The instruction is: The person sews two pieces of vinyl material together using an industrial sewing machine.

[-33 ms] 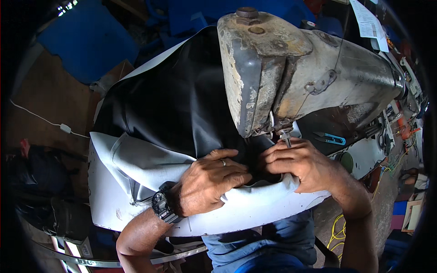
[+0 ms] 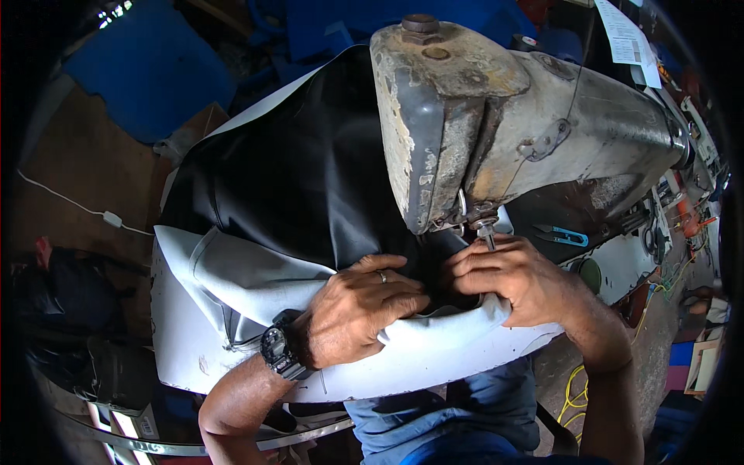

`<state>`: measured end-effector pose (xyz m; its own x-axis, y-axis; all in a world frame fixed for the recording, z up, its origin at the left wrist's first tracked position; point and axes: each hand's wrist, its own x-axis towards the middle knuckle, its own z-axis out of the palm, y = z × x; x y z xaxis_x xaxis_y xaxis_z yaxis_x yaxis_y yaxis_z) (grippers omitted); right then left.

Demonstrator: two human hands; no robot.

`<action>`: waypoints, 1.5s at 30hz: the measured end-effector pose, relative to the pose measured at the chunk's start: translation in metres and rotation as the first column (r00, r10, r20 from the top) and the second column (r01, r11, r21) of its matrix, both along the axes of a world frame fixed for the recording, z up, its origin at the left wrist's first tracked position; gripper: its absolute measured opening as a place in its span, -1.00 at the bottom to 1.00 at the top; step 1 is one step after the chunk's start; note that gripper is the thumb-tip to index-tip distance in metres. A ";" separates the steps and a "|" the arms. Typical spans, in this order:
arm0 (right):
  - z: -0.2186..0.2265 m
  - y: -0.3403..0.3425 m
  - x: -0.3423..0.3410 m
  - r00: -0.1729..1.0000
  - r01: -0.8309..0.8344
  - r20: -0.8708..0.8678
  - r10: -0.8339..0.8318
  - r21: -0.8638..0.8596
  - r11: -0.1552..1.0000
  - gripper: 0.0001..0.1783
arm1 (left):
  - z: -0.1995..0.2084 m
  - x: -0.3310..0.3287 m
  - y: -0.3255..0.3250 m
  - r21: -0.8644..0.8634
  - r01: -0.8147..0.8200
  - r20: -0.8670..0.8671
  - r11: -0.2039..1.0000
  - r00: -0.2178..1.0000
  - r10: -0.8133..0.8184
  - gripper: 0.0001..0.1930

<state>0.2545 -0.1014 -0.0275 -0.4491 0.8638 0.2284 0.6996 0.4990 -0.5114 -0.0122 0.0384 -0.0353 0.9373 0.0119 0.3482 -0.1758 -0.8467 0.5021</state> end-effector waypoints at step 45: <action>-0.022 0.006 -0.011 0.994 0.099 -0.077 -0.084 0.229 0.968 -0.35 | 0.003 0.014 0.000 0.247 -0.126 0.063 0.961 0.991 0.114 -0.55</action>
<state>0.2430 -0.0950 -0.0490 -0.3478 0.8204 0.4538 0.7161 0.5449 -0.4363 0.0021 0.0380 -0.0325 0.9164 0.0301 0.3991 -0.0839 -0.9606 0.2651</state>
